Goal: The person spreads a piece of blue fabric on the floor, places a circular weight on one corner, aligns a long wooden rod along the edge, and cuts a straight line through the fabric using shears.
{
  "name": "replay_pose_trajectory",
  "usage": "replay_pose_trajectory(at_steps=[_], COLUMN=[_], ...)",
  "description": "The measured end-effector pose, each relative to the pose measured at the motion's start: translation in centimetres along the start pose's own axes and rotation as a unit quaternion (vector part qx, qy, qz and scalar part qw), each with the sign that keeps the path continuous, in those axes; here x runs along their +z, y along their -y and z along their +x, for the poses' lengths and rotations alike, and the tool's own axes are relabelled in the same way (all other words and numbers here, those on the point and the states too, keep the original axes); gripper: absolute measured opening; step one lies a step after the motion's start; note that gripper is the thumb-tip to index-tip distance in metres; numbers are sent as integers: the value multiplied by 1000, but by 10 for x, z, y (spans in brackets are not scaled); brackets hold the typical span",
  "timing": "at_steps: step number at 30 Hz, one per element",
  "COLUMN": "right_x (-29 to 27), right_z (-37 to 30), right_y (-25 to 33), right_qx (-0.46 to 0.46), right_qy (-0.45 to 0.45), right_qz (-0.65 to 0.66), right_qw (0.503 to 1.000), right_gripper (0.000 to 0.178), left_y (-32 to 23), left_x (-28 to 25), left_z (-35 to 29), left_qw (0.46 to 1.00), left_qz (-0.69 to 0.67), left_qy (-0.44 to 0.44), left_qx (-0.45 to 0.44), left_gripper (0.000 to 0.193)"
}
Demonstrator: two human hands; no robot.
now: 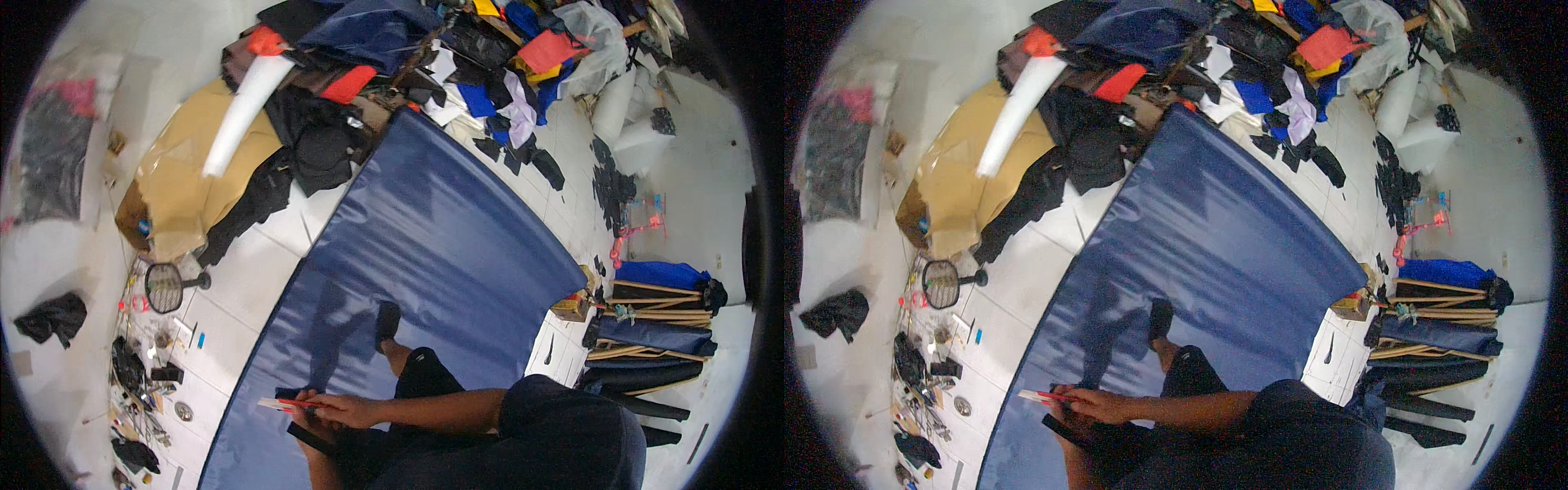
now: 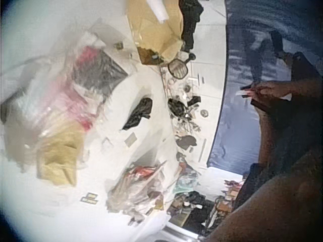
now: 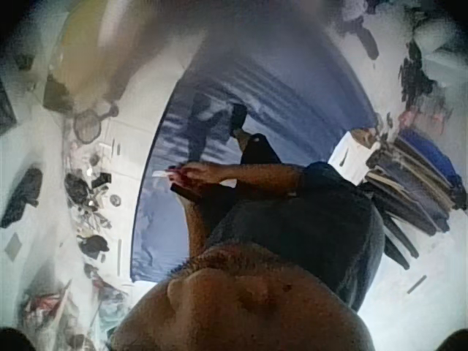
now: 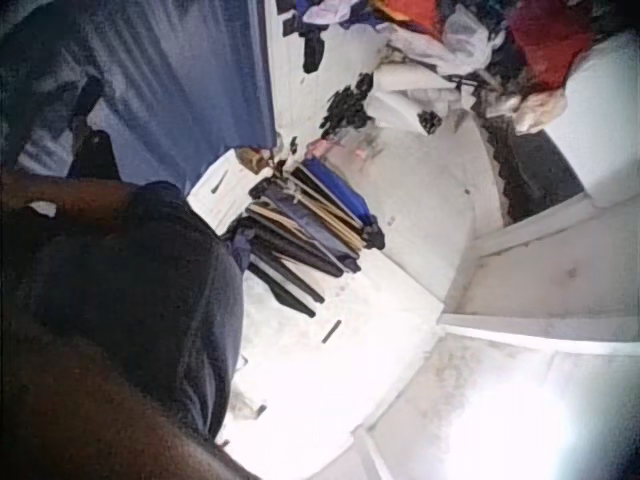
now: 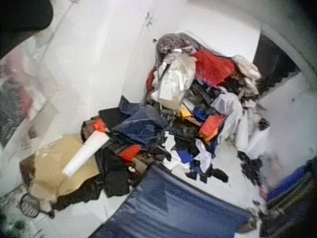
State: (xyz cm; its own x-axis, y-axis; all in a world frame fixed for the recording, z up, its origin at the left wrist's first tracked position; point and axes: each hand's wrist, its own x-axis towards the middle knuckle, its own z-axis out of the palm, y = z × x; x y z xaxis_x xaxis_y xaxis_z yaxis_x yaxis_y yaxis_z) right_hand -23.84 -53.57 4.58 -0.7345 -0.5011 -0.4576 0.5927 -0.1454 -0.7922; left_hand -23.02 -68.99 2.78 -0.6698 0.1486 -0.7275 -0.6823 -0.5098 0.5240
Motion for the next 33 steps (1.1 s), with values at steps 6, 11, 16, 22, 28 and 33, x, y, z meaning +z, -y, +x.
replay_pose_trajectory(at_steps=[6,11,16,22,28,33], right_x=[-134,-177,-215,-313,-431,-617], right_z=[-71,-69,-64,-62,-62,-54], right_y=[-3,27,70,112,145,134], right_qx=[40,28,28,108,183,90], right_qy=[52,-4,-186,-197,-231,-364], right_qz=[47,44,-9,54,10,-276], right_qw=[997,999,982,973,956,885], right_gripper=[39,38,31,32,33,41], left_y=[61,82,58,69,111,193], left_x=[120,155,235,299,386,425], left_z=[20,64,96,169,248,291], left_qw=[997,991,982,968,961,827], left_qz=[5,-12,-49,115,238,548], left_qy=[75,107,157,168,106,120], left_qx=[-34,-75,-93,-147,-90,-50], left_gripper=[67,71,75,59,58,43])
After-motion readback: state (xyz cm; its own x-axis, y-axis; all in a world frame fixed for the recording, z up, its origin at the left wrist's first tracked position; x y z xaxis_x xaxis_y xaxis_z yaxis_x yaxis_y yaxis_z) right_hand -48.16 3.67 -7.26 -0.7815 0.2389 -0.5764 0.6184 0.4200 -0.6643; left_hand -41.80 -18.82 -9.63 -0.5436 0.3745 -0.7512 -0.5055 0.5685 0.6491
